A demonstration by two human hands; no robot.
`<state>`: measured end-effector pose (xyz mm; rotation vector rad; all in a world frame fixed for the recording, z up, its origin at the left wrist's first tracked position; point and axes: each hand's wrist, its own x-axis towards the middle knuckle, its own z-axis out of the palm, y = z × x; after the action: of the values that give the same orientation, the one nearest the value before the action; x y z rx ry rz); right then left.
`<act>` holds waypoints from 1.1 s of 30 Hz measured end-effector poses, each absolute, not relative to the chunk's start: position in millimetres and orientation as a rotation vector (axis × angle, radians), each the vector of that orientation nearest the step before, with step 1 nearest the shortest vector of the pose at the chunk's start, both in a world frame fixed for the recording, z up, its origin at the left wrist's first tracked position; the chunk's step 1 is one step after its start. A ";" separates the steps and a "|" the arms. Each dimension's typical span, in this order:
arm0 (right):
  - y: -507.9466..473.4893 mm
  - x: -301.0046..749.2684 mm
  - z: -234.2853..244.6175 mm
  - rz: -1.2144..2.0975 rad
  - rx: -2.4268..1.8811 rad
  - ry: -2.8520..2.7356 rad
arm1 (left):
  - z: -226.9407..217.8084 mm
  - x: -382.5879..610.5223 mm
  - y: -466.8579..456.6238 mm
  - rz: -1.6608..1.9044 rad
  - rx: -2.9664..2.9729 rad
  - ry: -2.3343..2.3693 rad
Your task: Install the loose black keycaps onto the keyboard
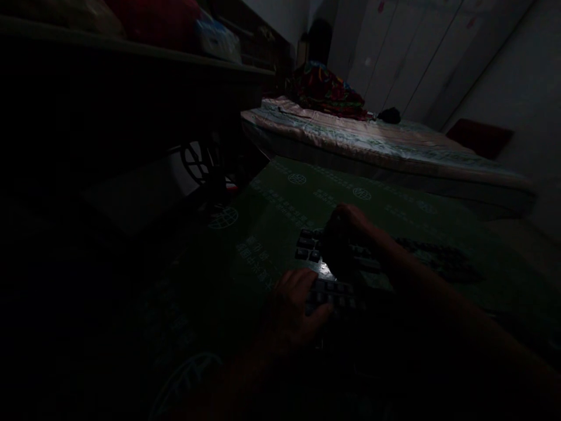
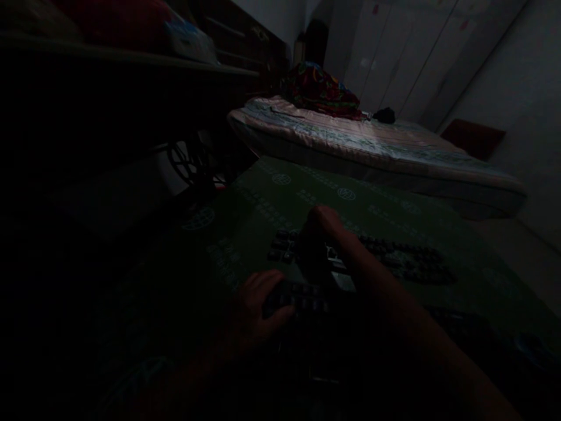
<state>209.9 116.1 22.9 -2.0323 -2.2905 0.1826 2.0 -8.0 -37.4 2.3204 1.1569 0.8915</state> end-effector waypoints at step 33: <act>-70.6 211.0 -33.5 -0.360 -1.164 -2.269 | -32.4 5.4 -4.6 0.865 2.388 1.160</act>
<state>211.0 -70.6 -33.5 -1.1639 -2.2693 -0.3604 5.4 -4.6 -32.4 2.3878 1.1601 0.8649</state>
